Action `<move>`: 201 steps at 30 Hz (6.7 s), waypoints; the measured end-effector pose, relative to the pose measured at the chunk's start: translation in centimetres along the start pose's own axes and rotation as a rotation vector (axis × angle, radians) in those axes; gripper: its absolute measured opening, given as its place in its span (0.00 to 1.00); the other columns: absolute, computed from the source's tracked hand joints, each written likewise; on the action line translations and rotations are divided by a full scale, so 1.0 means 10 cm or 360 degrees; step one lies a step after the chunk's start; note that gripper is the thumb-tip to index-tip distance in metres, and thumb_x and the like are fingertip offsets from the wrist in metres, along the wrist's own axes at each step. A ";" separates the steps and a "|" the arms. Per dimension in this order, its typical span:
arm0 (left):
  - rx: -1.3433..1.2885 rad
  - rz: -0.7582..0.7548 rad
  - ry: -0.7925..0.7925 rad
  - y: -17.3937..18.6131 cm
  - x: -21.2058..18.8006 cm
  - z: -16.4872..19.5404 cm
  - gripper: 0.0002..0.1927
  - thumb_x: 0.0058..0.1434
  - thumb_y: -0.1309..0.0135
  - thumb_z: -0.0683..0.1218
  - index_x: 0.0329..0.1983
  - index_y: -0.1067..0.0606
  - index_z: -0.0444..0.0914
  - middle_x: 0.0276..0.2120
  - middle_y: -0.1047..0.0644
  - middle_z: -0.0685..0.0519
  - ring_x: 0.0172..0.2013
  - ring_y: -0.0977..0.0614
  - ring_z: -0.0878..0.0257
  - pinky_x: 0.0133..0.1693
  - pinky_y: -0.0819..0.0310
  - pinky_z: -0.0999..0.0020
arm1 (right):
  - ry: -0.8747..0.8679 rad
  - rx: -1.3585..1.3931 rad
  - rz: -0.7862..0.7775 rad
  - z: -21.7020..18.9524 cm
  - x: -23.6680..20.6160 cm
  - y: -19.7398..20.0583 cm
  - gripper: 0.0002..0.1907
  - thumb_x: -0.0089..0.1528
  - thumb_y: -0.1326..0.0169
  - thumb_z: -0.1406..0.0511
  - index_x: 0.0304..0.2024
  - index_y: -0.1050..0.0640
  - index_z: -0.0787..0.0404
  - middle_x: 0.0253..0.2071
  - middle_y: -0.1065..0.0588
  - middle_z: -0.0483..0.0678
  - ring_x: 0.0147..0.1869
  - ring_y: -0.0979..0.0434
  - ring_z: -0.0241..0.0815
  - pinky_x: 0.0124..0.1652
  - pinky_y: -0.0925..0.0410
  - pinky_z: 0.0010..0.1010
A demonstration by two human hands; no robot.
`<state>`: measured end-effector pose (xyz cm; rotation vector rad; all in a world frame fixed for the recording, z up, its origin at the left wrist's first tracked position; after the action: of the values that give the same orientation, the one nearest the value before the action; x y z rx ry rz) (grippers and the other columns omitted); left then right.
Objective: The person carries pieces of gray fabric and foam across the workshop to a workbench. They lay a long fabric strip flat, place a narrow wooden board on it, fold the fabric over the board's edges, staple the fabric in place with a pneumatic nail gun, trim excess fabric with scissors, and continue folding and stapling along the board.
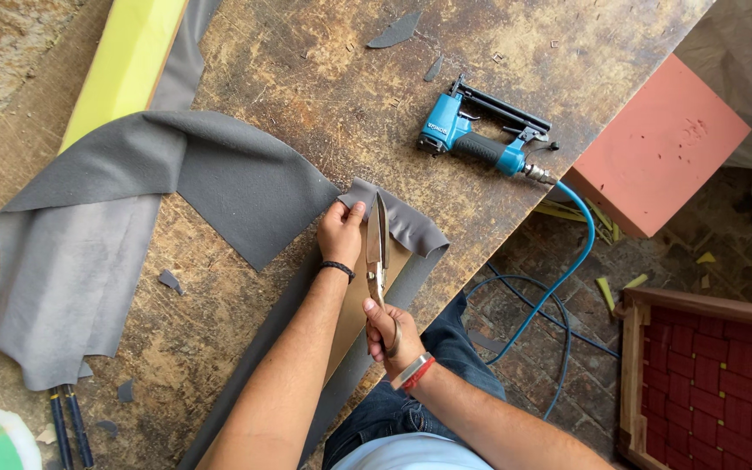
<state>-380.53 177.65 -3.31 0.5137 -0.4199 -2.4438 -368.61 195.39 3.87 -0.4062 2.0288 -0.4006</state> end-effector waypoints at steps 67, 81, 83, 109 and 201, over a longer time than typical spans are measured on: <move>-0.1080 0.0632 0.0896 -1.09 -1.07 0.44 0.13 0.62 0.42 0.46 0.45 0.22 0.32 0.41 0.17 0.44 0.41 0.13 0.56 0.45 0.16 0.62 | -0.0478 -0.0785 -0.1029 -1.26 0.18 2.42 0.22 0.62 0.42 0.48 0.37 0.30 0.59 0.28 0.29 0.44 0.31 0.26 0.38 0.30 0.31 0.29; -0.1247 0.0458 0.0814 -1.12 -1.12 0.30 0.12 0.61 0.42 0.44 0.44 0.21 0.31 0.39 0.17 0.47 0.36 0.15 0.59 0.44 0.18 0.62 | -0.0424 -0.1177 -0.0680 -1.46 0.16 2.56 0.20 0.61 0.37 0.55 0.25 0.29 0.58 0.14 0.32 0.41 0.14 0.33 0.33 0.15 0.40 0.24; -0.1230 0.0480 0.0851 -1.13 -1.15 0.27 0.12 0.61 0.43 0.44 0.43 0.21 0.32 0.39 0.18 0.49 0.35 0.16 0.62 0.42 0.20 0.64 | -0.0461 -0.1203 -0.0704 -1.53 0.14 2.61 0.20 0.61 0.37 0.55 0.25 0.30 0.58 0.14 0.32 0.41 0.14 0.32 0.32 0.15 0.39 0.24; -0.0687 0.0307 0.0854 -1.14 -1.33 0.13 0.10 0.60 0.42 0.47 0.38 0.19 0.35 0.33 0.16 0.52 0.34 0.16 0.68 0.39 0.19 0.73 | -0.0490 -0.1593 -0.0600 -1.65 -0.18 2.64 0.20 0.61 0.38 0.54 0.24 0.27 0.58 0.12 0.33 0.41 0.13 0.35 0.31 0.15 0.40 0.24; -0.0975 0.2043 0.0934 2.86 -4.45 -1.15 0.16 0.63 0.44 0.42 0.55 0.23 0.38 0.50 0.19 0.46 0.48 0.17 0.57 0.49 0.20 0.61 | -0.0222 -0.2484 -0.1189 -0.66 -0.16 -0.74 0.19 0.59 0.36 0.57 0.30 0.25 0.67 0.15 0.32 0.43 0.16 0.31 0.36 0.18 0.35 0.30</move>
<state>-328.08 180.92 9.91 0.4398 0.2291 -1.0119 -372.83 190.27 11.34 -2.0453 1.5892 0.8802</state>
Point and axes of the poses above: each hand's wrist, its own x-axis towards the middle knuckle, its own y-axis out of the back of the hand, z = x × y, the point moved 4 cm from there along x, towards the middle knuckle
